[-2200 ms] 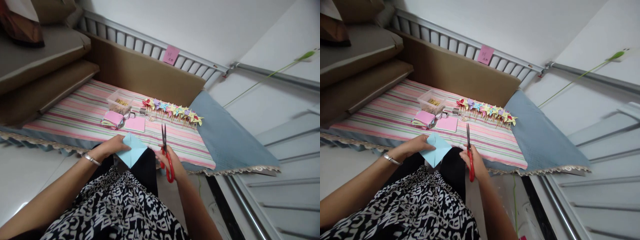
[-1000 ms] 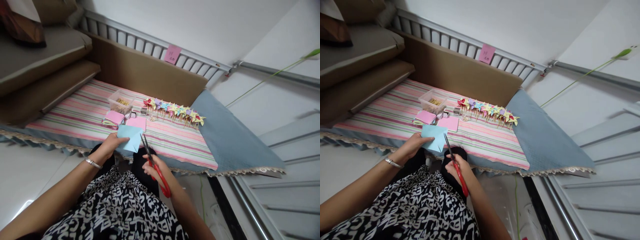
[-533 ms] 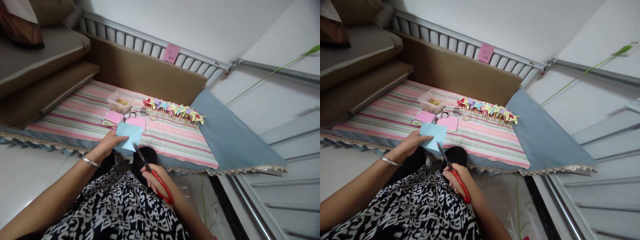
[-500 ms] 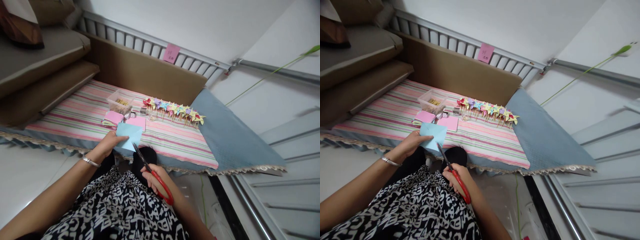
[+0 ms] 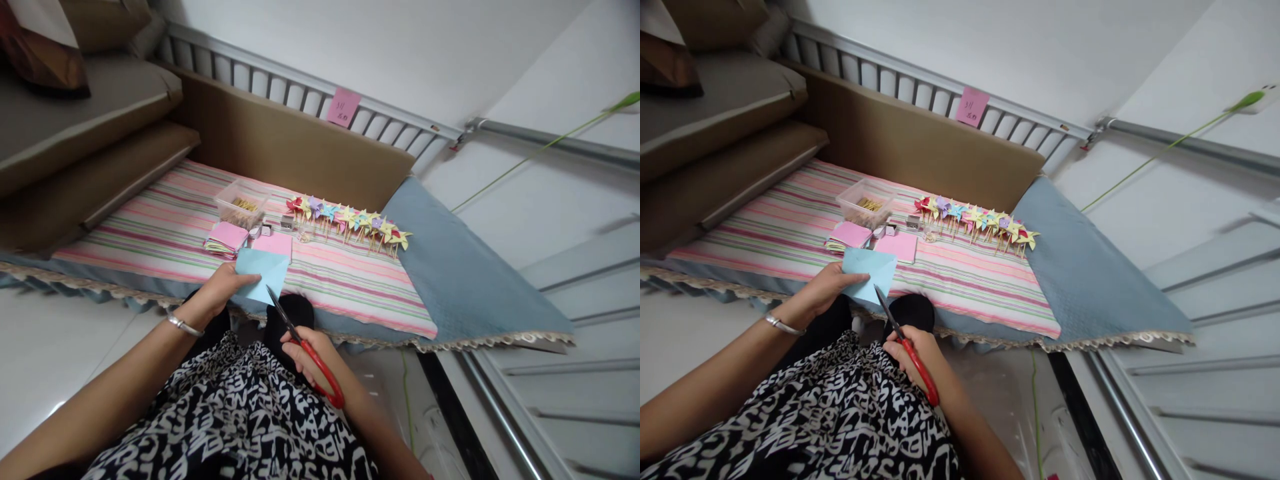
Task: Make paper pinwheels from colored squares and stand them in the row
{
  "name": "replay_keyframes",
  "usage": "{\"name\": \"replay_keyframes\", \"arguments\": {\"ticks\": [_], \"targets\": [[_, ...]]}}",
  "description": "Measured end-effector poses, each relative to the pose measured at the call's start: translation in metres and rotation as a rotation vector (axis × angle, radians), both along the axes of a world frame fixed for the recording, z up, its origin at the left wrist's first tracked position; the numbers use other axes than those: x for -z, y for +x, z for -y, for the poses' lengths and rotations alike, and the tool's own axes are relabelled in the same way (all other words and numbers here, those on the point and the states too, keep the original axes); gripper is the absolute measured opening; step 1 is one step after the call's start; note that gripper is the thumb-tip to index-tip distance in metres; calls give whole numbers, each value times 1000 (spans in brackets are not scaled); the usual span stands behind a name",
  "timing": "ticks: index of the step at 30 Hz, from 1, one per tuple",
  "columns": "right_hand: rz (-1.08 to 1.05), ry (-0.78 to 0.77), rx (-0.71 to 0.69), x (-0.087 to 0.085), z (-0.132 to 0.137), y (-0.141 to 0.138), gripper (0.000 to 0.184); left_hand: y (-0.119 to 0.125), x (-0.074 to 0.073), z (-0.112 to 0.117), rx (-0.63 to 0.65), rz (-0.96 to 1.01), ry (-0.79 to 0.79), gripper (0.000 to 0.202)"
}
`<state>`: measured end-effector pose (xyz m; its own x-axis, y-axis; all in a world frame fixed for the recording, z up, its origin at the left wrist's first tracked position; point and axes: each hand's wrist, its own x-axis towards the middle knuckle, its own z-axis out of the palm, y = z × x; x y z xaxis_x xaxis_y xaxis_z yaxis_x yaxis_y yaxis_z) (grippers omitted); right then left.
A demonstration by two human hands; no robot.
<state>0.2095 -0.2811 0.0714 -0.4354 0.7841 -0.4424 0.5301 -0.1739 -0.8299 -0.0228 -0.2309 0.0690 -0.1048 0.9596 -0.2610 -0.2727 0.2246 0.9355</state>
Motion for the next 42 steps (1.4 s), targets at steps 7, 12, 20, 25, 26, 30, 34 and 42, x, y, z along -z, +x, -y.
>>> {"name": "replay_keyframes", "arguments": {"ticks": [7,12,20,25,26,30,34,42], "targets": [[25,47,22,-10,2,-4,19,1,-3,2,-3,7,-11,37],[41,77,26,-11,3,-6,16,1,-2,2,11,-4,-5,34],[18,104,-32,-2,1,0,20,1,-3,3,10,-15,-5,35],[31,107,-67,0,-1,2,21,3,-4,3,9,-12,-19,37],[34,109,-58,-1,-1,1,20,3,-4,3,10,-13,-22,36],[15,120,-28,-3,1,1,19,3,-4,4,5,-32,-21,36],[20,142,-67,-3,-1,1,17,2,-3,4,4,-52,-21,34],[89,190,-203,11,-1,10,28,-5,5,-1,-26,-47,-25,37]]}}
